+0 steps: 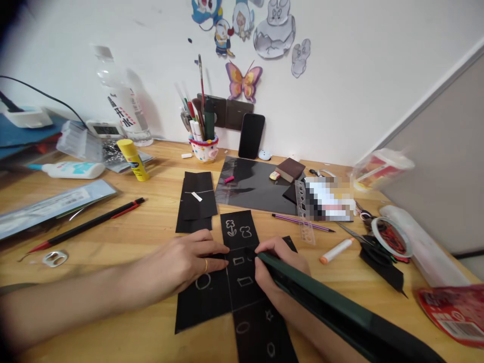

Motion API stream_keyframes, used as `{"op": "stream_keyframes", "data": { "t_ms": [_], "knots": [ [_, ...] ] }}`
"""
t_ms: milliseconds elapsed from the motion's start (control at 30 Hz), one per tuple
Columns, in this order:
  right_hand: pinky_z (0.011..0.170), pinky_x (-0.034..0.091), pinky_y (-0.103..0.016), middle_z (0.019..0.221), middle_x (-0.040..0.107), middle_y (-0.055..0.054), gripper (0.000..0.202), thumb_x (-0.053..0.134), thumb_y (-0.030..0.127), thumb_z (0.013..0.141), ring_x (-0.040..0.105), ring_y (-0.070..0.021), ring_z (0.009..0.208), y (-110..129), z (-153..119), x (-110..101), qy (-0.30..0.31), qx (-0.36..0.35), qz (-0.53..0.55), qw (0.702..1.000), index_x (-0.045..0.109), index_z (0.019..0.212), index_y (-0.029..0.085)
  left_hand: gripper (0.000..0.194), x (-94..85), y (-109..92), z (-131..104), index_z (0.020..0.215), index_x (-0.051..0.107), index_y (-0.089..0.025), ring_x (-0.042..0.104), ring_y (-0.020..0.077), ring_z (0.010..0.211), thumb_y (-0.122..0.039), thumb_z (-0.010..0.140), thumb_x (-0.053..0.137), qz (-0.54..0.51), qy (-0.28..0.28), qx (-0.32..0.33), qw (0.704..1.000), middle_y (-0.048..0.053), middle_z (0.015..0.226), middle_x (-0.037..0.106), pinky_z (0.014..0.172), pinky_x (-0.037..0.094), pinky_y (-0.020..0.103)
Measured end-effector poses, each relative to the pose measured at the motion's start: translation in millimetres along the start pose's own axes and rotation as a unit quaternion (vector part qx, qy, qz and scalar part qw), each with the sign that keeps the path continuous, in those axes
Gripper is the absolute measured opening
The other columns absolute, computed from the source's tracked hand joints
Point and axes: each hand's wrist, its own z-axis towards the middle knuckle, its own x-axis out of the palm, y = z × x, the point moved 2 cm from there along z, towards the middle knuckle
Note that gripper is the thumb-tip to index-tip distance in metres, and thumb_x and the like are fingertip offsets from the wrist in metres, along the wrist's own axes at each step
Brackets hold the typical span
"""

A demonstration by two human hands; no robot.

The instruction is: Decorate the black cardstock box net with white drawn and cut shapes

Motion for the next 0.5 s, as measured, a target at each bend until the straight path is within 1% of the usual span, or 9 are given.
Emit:
{"op": "stream_keyframes", "data": {
  "t_ms": [100,200,267,367,500],
  "knots": [
    [0.059,0.043,-0.026,0.071,0.058,0.001,0.004,0.05,0.028,0.079,0.056,-0.0157,0.065,-5.8,5.1,-4.6,0.059,-0.024,0.032,0.997,0.052,0.078,0.024,0.03,-1.0,-0.1,0.3,0.111,0.058,-0.016,0.049,0.0215,0.099,-0.011,0.088,0.039,-0.006,0.007,-0.004,1.0,0.006,0.118,0.056,0.079,0.047,0.033],
    [0.057,0.042,-0.025,0.068,0.053,0.003,0.009,0.049,0.033,0.083,0.053,-0.0143,0.062,-14.5,12.2,-8.2,0.104,-0.004,0.096,0.99,0.05,0.08,0.025,0.03,-3.7,-1.3,0.7,0.11,0.058,-0.018,0.047,0.0202,0.103,-0.01,0.088,0.04,-0.027,-0.011,0.004,1.0,0.004,0.122,0.055,0.083,0.046,0.031],
    [0.055,0.041,-0.024,0.067,0.051,0.004,0.009,0.048,0.034,0.084,0.051,-0.0136,0.061,-17.8,14.7,-8.8,0.128,0.008,0.12,0.985,0.049,0.082,0.025,0.03,-4.9,-1.9,0.9,0.112,0.057,-0.02,0.045,0.0185,0.107,-0.01,0.088,0.04,-0.041,-0.02,0.007,0.999,0.001,0.124,0.053,0.086,0.044,0.029],
    [0.057,0.04,-0.025,0.071,0.052,0.004,0.006,0.048,0.03,0.084,0.051,-0.0138,0.064,-17.9,14.4,-8.0,0.15,0.004,0.108,0.983,0.049,0.083,0.025,0.032,-4.8,-2.1,1.1,0.115,0.054,-0.022,0.043,0.0163,0.112,-0.01,0.088,0.04,-0.051,-0.022,0.009,0.998,-0.001,0.128,0.05,0.091,0.042,0.027],
    [0.06,0.039,-0.025,0.072,0.05,0.004,0.006,0.047,0.03,0.085,0.05,-0.0137,0.067,-16.1,12.4,-7.0,0.159,0.002,0.116,0.98,0.048,0.083,0.025,0.031,-3.3,-1.5,1.2,0.115,0.054,-0.02,0.042,0.0171,0.114,-0.01,0.089,0.04,-0.044,-0.016,0.012,0.999,0.001,0.127,0.051,0.092,0.042,0.029]
  ]
}}
